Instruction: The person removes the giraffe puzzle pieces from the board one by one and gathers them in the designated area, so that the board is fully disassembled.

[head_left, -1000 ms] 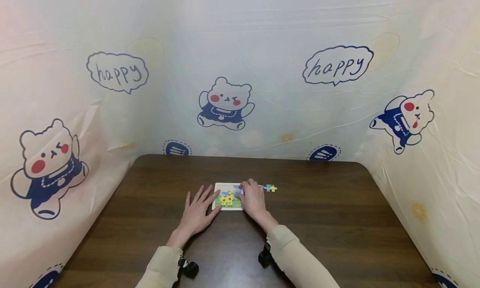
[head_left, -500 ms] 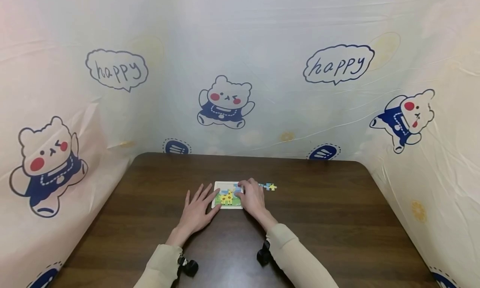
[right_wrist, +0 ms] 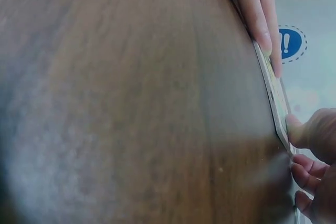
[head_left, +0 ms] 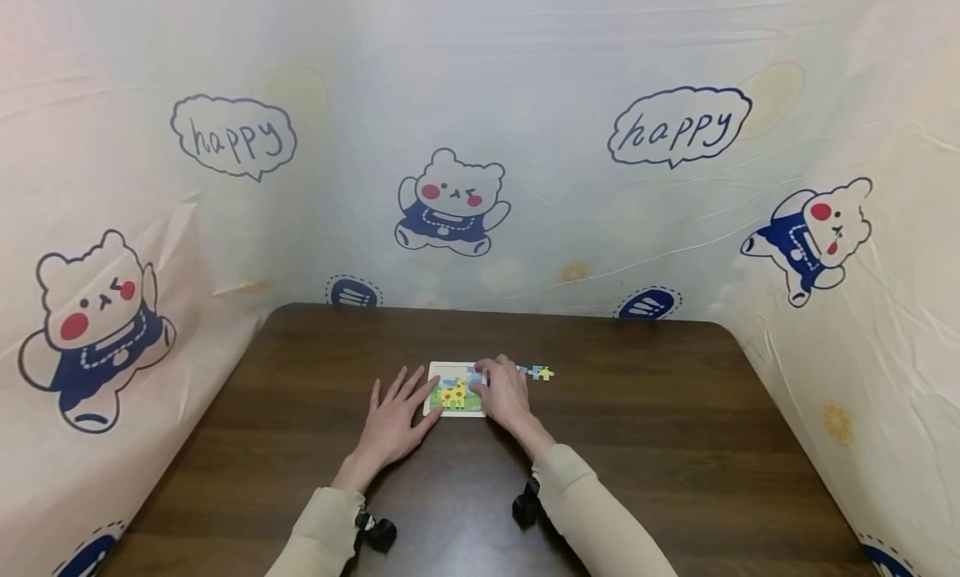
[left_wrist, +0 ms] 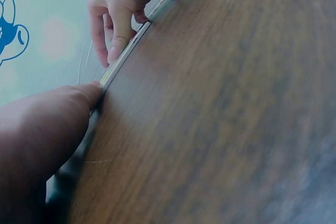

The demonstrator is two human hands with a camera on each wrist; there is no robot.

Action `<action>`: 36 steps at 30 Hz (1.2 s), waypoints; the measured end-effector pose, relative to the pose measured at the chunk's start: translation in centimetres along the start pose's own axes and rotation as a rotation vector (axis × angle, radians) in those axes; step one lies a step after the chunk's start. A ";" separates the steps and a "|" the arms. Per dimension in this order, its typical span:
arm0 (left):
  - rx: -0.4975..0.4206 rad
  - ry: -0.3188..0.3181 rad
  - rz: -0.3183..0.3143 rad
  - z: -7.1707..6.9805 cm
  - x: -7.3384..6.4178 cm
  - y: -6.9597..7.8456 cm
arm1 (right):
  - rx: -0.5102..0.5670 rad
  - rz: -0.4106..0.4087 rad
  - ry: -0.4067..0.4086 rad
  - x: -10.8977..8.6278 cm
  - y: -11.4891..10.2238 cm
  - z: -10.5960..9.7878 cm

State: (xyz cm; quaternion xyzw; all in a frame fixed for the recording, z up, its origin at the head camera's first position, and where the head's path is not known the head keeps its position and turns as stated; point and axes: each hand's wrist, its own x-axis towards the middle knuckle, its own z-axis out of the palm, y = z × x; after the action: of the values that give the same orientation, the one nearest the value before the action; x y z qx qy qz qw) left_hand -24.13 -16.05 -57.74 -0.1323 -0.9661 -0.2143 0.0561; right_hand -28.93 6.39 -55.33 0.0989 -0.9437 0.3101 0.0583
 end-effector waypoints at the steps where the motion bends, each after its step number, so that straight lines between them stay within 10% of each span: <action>1: 0.003 0.001 -0.001 0.0 0.0 0.0 | 0.000 0.002 -0.006 0.1 -0.1 0.0; 36: 0.002 0.006 -0.003 0.1 -0.1 -0.1 | 0.058 0.012 -0.095 0.7 -0.4 0.1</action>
State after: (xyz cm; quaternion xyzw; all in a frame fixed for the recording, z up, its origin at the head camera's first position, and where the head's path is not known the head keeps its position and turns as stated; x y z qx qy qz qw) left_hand -24.06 -16.06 -57.90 -0.1301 -0.9664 -0.2139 0.0586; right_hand -29.50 5.90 -55.03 0.1096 -0.9366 0.3327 0.0089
